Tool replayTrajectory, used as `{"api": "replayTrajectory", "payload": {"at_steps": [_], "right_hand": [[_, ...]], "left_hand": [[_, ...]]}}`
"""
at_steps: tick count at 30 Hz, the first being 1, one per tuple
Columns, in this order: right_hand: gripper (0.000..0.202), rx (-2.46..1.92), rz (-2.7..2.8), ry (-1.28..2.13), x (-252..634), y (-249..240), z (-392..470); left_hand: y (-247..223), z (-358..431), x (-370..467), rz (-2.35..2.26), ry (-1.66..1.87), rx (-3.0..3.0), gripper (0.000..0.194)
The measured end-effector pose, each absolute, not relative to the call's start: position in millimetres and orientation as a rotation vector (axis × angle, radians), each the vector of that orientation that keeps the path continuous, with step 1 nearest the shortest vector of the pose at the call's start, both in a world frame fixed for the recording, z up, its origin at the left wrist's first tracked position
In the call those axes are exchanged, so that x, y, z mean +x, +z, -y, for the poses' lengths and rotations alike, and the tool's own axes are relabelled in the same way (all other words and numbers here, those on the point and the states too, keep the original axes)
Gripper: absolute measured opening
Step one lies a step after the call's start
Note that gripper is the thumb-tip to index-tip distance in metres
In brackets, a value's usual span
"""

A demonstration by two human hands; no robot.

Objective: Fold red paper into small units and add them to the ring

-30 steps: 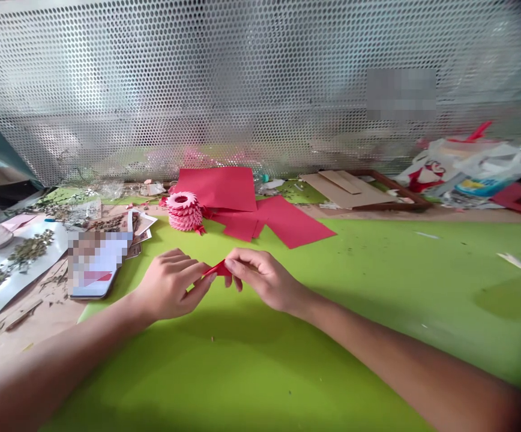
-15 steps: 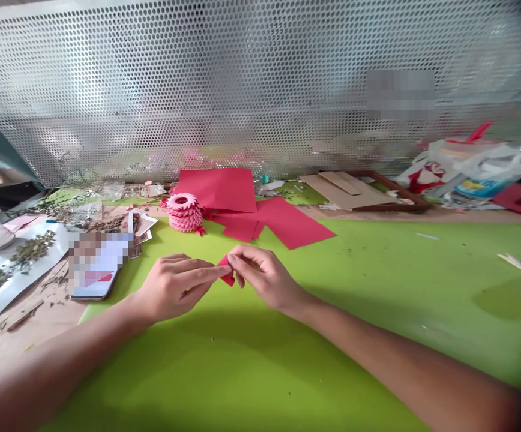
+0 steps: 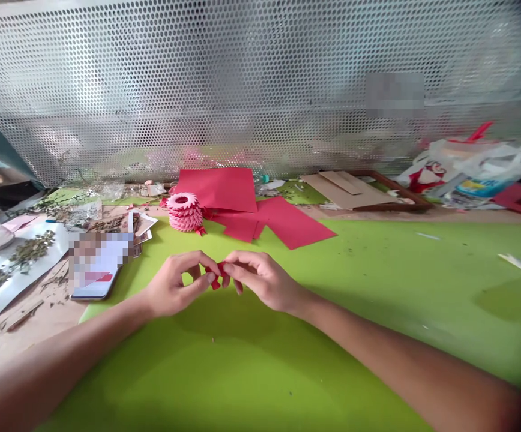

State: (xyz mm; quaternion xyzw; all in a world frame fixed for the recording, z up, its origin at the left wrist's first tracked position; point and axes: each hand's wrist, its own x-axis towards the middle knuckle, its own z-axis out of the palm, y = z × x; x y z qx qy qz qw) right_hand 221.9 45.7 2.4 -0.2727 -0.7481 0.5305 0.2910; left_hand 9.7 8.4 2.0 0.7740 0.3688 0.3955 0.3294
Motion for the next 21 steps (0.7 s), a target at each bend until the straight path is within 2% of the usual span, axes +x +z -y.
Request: {"api": "replayTrajectory", "payload": {"at_steps": [7,11,14,18,19,21], "right_hand": [[0.029,-0.720,1.993,1.365,222.6,2.5,-45.9],[0.030,-0.757,1.987,1.332,222.0,0.1,-45.7],[0.031,-0.800,2.021,1.250,222.1,-0.4,-45.0],[0.032,-0.825,2.036,1.188,222.9,-0.9,-45.3],[0.032,-0.818,2.025,1.205,223.1,-0.9,-45.7],[0.032,-0.807,2.008,1.245,223.4,-0.5,-46.5]], "left_hand": [[0.7,-6.2,11.6,-0.944,1.035,1.973,0.012],[-2.4,-7.2,10.7,-1.041,1.017,1.893,0.019],[-2.9,-7.6,8.8,-1.143,0.986,1.938,0.034],[-1.1,-7.5,6.3,-1.205,0.885,2.237,0.067],[-0.7,-7.7,5.6,-1.224,0.866,2.317,0.068],[-0.4,-8.6,3.9,-1.252,0.867,2.454,0.052]]}}
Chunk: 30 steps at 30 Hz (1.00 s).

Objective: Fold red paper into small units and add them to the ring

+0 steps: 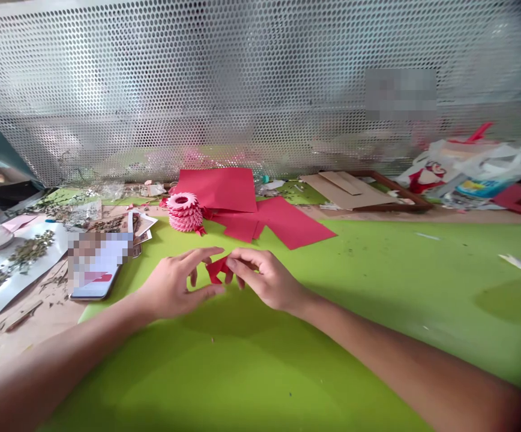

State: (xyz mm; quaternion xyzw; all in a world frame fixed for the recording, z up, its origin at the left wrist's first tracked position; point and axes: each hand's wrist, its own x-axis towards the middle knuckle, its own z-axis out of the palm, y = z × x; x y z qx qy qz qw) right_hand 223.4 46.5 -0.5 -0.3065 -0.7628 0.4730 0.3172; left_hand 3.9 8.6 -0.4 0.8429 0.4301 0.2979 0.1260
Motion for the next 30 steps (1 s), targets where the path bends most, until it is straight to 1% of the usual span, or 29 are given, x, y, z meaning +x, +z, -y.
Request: {"api": "replayTrajectory", "payload": {"at_steps": [2,3,4,8,12,16,22,28,30], "right_hand": [[0.032,-0.804,2.009,1.257,223.6,0.5,-47.0],[0.031,-0.803,2.013,1.255,223.6,1.1,-46.9],[0.031,-0.803,2.019,1.250,223.6,1.7,-46.7],[0.033,-0.820,2.060,1.220,223.3,2.8,-44.9],[0.037,-0.829,2.091,1.180,223.5,1.7,-44.3],[0.035,-0.809,2.078,1.183,223.8,1.1,-45.0],[0.033,-0.750,2.060,1.292,223.6,0.8,-44.6],[0.037,-0.809,2.063,1.257,222.2,1.2,-43.7],[0.037,-0.820,2.060,1.245,222.0,1.3,-43.7]], "left_hand": [[-0.7,-10.1,2.1,-1.248,0.907,2.554,0.032],[-0.9,-10.6,1.3,-1.248,0.935,2.584,0.029],[-1.2,-11.0,0.7,-1.260,0.964,2.596,0.029],[-1.8,-9.9,1.4,-1.356,1.038,2.513,0.039],[-2.9,-8.2,3.4,-1.202,1.089,2.525,0.030],[-4.5,-8.7,2.6,-1.069,1.109,2.607,0.029],[-4.9,-10.2,1.3,-1.057,1.119,2.622,0.030],[-5.7,-9.5,-0.3,-1.053,1.093,2.667,0.030],[-4.5,-8.5,-1.2,-1.045,1.060,2.598,0.033]]}}
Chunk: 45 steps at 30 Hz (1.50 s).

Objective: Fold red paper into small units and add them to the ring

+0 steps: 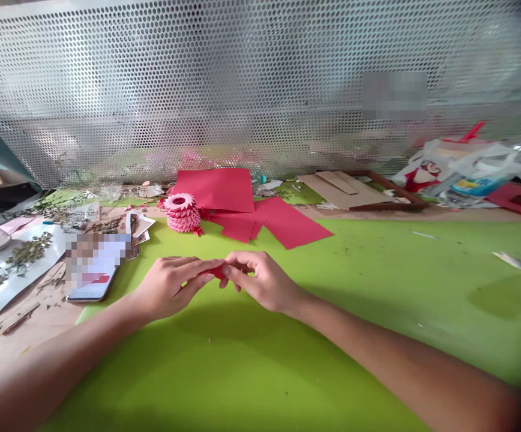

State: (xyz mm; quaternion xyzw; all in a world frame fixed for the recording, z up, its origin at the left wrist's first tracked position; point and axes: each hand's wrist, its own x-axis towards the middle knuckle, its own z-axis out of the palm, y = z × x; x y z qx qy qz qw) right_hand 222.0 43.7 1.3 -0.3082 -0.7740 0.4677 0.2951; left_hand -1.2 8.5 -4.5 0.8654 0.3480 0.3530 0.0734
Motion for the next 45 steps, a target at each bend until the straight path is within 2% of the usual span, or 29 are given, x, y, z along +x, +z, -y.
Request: {"api": "replayTrajectory", "payload": {"at_steps": [5,9,14,22,31,45], "right_hand": [[0.035,-0.844,2.059,1.158,221.7,1.6,-42.3],[0.030,-0.816,2.096,1.096,220.3,1.2,-40.8],[0.026,-0.792,2.124,1.013,219.2,1.5,-40.5],[0.028,-0.777,2.192,1.085,221.4,3.0,-42.5],[0.034,-0.864,2.120,1.127,220.0,-0.5,-42.7],[0.028,-0.872,2.039,1.216,218.3,-1.8,-43.3]], "left_hand": [[-1.9,-10.4,-0.1,-1.121,1.020,1.934,0.056],[-1.4,-13.7,6.7,-1.140,0.823,1.650,0.058],[0.0,-11.7,12.0,-1.098,0.720,1.702,0.045],[4.8,-10.3,9.0,-1.202,0.653,1.948,0.034],[7.6,-7.3,11.4,-1.226,0.681,1.937,0.036],[4.6,-7.9,11.5,-1.152,0.720,1.865,0.036]]}}
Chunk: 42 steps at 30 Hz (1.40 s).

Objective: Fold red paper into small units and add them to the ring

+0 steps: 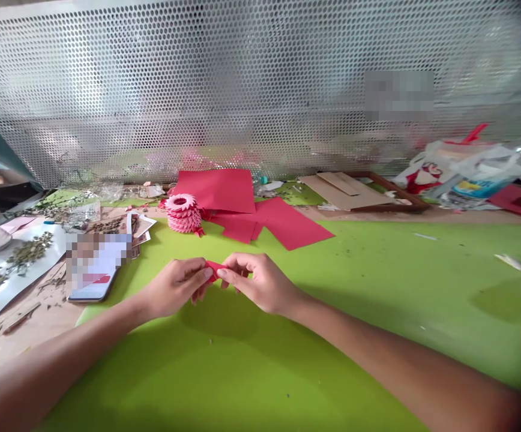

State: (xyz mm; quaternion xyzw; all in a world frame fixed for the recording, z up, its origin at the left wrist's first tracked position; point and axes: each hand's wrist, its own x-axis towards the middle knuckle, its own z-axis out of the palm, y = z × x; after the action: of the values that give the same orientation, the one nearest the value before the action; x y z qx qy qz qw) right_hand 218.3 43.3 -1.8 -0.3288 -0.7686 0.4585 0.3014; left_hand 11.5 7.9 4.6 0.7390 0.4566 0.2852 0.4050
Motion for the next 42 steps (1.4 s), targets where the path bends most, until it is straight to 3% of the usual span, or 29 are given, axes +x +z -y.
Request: {"api": "replayTrajectory", "payload": {"at_steps": [7,18,22,26,32,42], "right_hand": [[0.029,-0.863,2.169,1.219,221.0,-0.7,-44.8],[0.027,-0.737,2.106,1.541,219.7,0.2,-42.5],[0.028,-0.751,1.937,1.588,219.5,0.8,-45.6],[0.031,-0.758,1.826,1.614,218.4,-0.4,-49.2],[0.035,-0.701,1.831,1.663,217.1,-0.3,-48.2],[0.033,-0.680,1.865,1.710,219.4,-1.2,-49.2]], "left_hand": [[4.0,-7.1,9.9,-1.238,0.628,2.059,0.035],[5.9,-1.7,10.1,-1.163,0.563,2.118,0.036],[2.9,-3.8,6.0,-1.117,0.760,2.196,0.023],[-6.0,-7.0,2.5,-1.091,1.003,2.405,0.040],[-7.4,-9.7,3.4,-0.997,1.201,2.612,0.004],[-5.6,-10.9,4.4,-1.062,1.208,2.611,0.013]]}}
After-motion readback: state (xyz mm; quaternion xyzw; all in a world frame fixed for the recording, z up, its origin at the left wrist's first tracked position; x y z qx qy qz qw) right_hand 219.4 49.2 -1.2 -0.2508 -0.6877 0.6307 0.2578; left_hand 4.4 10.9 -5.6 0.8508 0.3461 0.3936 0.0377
